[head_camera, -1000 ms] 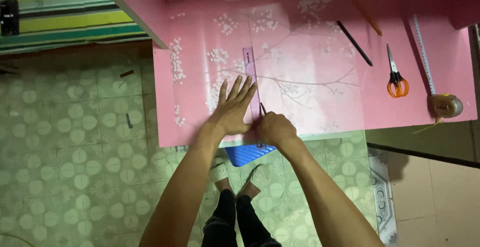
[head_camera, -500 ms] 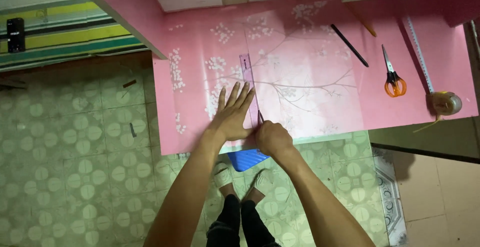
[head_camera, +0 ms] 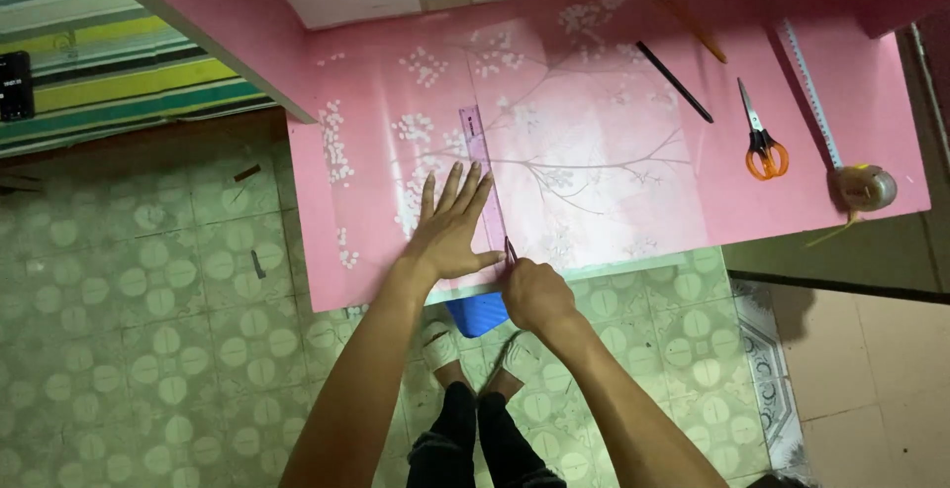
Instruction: Measuring, marking, and cutting a floral patterned vinyl decal to fit a pink shelf unit.
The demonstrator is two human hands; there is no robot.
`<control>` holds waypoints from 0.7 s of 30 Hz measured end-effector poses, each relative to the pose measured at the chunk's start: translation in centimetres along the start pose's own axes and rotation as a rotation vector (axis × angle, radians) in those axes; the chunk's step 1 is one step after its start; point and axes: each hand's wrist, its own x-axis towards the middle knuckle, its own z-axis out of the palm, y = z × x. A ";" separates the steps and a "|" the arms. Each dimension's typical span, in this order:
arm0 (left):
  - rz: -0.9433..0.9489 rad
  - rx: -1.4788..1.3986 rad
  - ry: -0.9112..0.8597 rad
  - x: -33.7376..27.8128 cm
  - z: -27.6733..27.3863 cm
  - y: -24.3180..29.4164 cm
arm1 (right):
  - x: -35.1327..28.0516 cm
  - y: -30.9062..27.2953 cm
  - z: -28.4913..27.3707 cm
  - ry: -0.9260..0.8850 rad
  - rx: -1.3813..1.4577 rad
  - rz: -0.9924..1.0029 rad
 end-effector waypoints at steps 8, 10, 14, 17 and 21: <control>-0.001 0.007 -0.008 0.1 0.0 0.0 | 0.6 2.3 1.9 -0.006 -0.042 -0.048; -0.001 0.004 -0.014 0.0 -0.1 0.0 | 0.8 3.1 2.8 -0.010 -0.088 -0.086; -0.007 0.020 -0.018 -0.1 -0.1 0.1 | 0.8 4.0 4.1 -0.008 -0.132 -0.111; -0.009 0.027 -0.020 0.1 0.0 0.1 | 0.4 4.1 4.4 -0.002 -0.138 -0.127; -0.004 0.020 -0.012 0.0 -0.2 0.1 | -0.4 4.5 4.5 -0.016 -0.012 -0.121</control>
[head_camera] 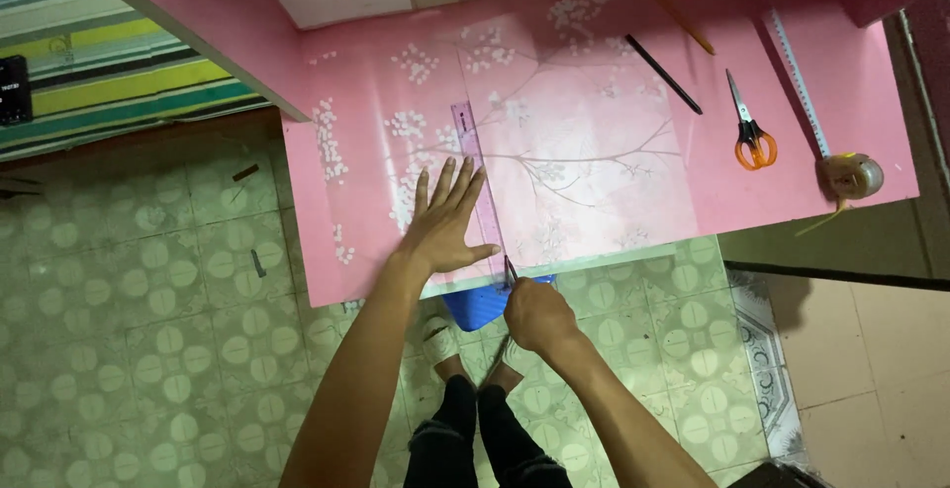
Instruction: Measuring, marking, and cutting a floral patterned vinyl decal to fit a pink shelf unit.
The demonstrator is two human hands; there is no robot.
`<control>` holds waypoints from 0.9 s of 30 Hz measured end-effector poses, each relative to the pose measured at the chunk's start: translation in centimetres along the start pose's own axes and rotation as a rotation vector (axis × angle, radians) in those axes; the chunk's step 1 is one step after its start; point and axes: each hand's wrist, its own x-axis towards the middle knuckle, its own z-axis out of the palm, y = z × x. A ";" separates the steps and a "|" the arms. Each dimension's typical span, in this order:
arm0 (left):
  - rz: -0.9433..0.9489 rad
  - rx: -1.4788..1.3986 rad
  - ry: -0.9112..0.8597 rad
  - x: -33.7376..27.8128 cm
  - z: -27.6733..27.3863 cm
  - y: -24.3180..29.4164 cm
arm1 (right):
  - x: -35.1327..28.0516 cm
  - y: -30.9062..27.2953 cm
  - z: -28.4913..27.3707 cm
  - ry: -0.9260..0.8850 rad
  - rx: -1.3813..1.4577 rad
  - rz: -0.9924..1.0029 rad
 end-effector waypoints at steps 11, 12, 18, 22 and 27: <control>-0.004 0.007 -0.013 0.0 0.0 0.1 | -1.8 -0.2 -0.1 -0.032 0.005 0.044; -0.011 0.011 -0.019 0.0 0.0 0.0 | -1.6 -0.1 0.3 -0.044 -0.026 0.050; -0.018 0.007 -0.031 -0.1 -0.4 0.1 | -3.8 2.6 4.0 -0.112 0.048 0.151; 0.055 0.053 0.027 1.0 1.4 -1.2 | -6.4 5.0 6.3 -0.162 0.031 0.141; 0.085 0.137 -0.013 1.0 1.4 -1.5 | -10.3 6.7 4.5 0.014 0.323 0.257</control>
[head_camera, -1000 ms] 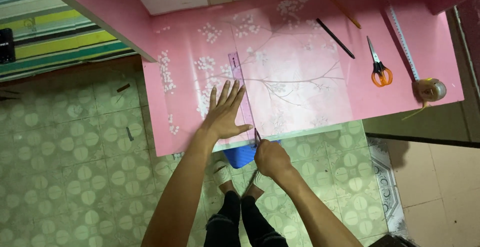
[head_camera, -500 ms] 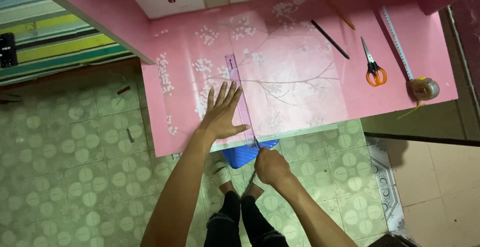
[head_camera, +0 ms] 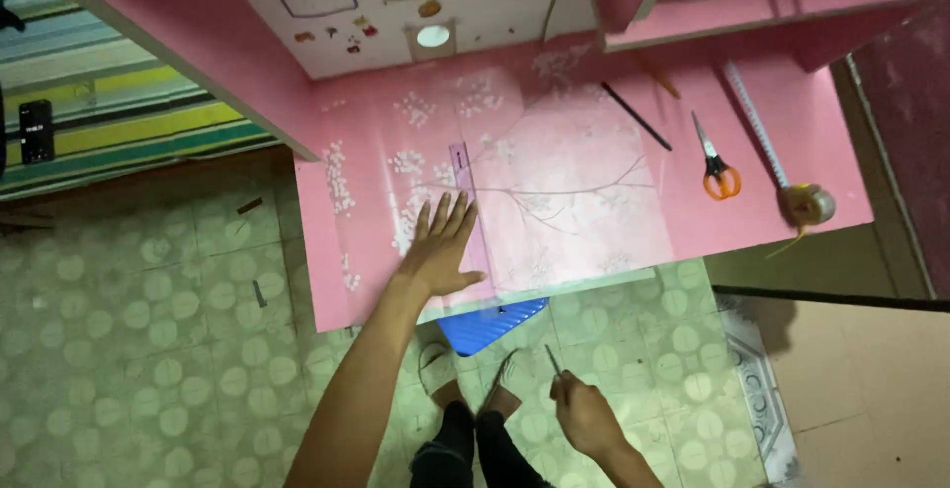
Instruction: Measuring, marking, and cutting a floral patterned vinyl decal to fit a pink shelf unit.
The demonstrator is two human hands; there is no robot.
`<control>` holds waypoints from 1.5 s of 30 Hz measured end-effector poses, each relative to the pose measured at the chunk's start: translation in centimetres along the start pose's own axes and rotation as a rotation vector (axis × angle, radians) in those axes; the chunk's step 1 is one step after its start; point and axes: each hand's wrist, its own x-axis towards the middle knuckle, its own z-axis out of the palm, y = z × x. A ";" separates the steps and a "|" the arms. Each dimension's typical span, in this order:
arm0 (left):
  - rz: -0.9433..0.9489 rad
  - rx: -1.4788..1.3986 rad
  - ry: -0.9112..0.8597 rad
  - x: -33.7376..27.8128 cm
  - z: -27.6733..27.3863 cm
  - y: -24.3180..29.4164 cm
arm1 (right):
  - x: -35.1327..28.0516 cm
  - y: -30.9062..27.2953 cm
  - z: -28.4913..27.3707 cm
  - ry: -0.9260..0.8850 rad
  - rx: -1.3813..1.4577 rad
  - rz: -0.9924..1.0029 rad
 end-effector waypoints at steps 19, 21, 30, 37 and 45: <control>-0.046 0.162 0.465 -7.4 9.7 2.0 | -0.9 -4.8 -1.3 0.348 0.843 0.069; -0.073 0.261 0.559 -6.8 10.9 1.5 | 2.3 -5.3 0.1 0.447 1.018 0.010; -0.092 0.046 0.278 -8.2 6.2 4.3 | 4.2 -14.0 -0.4 0.431 1.114 0.140; -0.015 0.051 0.506 -8.1 7.5 4.2 | 4.0 -13.3 -2.7 0.245 1.190 0.106; 0.025 0.033 0.758 -7.9 6.4 5.0 | 4.0 -12.5 -5.5 0.133 1.179 0.052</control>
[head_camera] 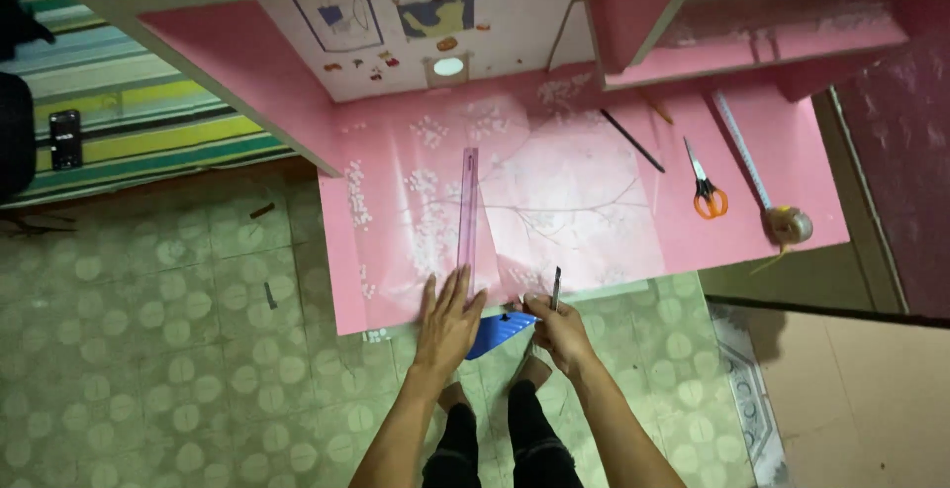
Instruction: Measuring, marking, and cutting a floral patterned vinyl decal to fit a pink shelf unit.
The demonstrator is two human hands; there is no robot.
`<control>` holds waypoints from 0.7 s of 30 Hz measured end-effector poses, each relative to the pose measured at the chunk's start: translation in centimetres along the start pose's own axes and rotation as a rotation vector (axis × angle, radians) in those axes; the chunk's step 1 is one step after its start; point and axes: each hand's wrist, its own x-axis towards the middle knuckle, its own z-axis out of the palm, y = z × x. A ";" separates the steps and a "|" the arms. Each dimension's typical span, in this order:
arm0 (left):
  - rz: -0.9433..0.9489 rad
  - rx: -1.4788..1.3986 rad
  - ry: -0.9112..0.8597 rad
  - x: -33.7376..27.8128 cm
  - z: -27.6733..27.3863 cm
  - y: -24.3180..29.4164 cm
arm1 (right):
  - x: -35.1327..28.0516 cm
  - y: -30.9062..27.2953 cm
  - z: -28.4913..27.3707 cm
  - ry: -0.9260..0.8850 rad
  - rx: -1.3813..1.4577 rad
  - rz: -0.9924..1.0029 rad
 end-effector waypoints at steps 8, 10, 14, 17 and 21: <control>-0.122 -0.116 0.127 1.1 -1.3 1.2 | -5.4 -6.5 -0.2 -0.039 0.008 -0.010; -0.176 -0.167 0.142 1.1 -1.3 1.5 | -6.0 -7.5 -0.5 -0.048 -0.015 -0.005; -0.337 -0.202 0.120 0.3 -0.4 1.4 | -4.2 -6.6 -3.4 -0.090 -0.015 -0.028; -0.437 -0.275 0.144 0.7 -0.7 1.3 | -0.7 -4.8 -7.6 0.001 -0.131 -0.055; -0.575 -0.365 0.231 1.4 0.3 0.6 | 10.1 -1.8 -18.5 0.286 -0.533 -0.337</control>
